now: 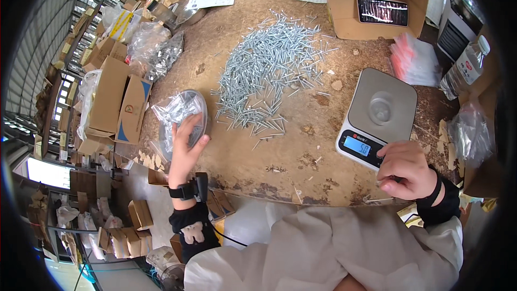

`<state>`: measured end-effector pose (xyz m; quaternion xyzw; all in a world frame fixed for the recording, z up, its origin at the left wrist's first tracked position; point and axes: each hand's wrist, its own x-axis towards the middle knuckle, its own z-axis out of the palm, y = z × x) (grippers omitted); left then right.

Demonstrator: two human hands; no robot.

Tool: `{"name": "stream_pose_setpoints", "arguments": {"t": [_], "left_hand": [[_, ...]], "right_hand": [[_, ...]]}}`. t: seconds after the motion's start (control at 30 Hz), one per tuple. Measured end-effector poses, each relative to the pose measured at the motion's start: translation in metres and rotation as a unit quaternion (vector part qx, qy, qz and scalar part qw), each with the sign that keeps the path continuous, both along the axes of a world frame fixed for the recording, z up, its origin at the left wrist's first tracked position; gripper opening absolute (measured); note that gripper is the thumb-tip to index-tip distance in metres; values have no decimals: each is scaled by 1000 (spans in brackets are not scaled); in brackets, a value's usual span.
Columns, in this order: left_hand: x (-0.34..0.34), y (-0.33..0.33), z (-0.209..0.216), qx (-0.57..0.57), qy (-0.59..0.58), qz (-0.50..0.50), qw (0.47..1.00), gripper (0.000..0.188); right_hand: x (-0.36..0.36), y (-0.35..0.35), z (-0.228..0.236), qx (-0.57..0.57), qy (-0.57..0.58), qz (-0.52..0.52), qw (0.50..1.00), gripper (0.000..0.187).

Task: The person weighs small metal nails on a digital scale, placing them into clear plastic bags. They repeatedly pick up nails from a pile on the table, place them on the scale, and then transfer them into bags. The person also handles a smartphone propped up on a cardboard box, which displays a video.

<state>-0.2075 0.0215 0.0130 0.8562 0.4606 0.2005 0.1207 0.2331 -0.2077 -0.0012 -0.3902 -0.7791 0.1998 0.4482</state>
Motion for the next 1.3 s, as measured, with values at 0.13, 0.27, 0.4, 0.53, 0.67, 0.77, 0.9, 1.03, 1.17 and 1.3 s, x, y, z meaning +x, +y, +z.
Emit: {"name": "stream_pose_setpoints", "arguments": {"t": [0.13, 0.27, 0.4, 0.53, 0.67, 0.77, 0.9, 1.03, 1.17, 1.3], "left_hand": [[-3, 8, 8, -106, -107, -14, 988, 52], [50, -6, 16, 207, 78, -35, 975, 47], [98, -19, -8, 55, 133, -143, 979, 72], [110, 2, -27, 106, 177, -195, 959, 86], [111, 12, -32, 125, 209, -207, 948, 73], [115, 14, -33, 123, 221, -215, 943, 54], [115, 18, -41, 146, 234, -221, 936, 34], [118, 16, -37, 159, 246, -222, 930, 24], [119, 23, -36, 148, 214, -217, 941, 19], [139, 31, -17, 110, 149, -198, 962, 17]], "right_hand": [[0, 0, 0, 19, -24, -17, 999, 18], [3, 1, 3, 26, -24, -63, 997, 13], [6, 3, 7, 37, -12, -139, 990, 9], [10, 4, 6, 32, -4, -163, 986, 7], [12, 4, 6, 34, -14, -152, 988, 8], [10, 4, 4, 47, -27, -147, 988, 9], [10, 5, 3, 54, -42, -139, 988, 10], [10, 4, 5, 57, -47, -135, 988, 10], [10, 6, 8, 68, -45, -175, 981, 9], [22, 10, 14, 53, -67, -276, 957, 21]]}}
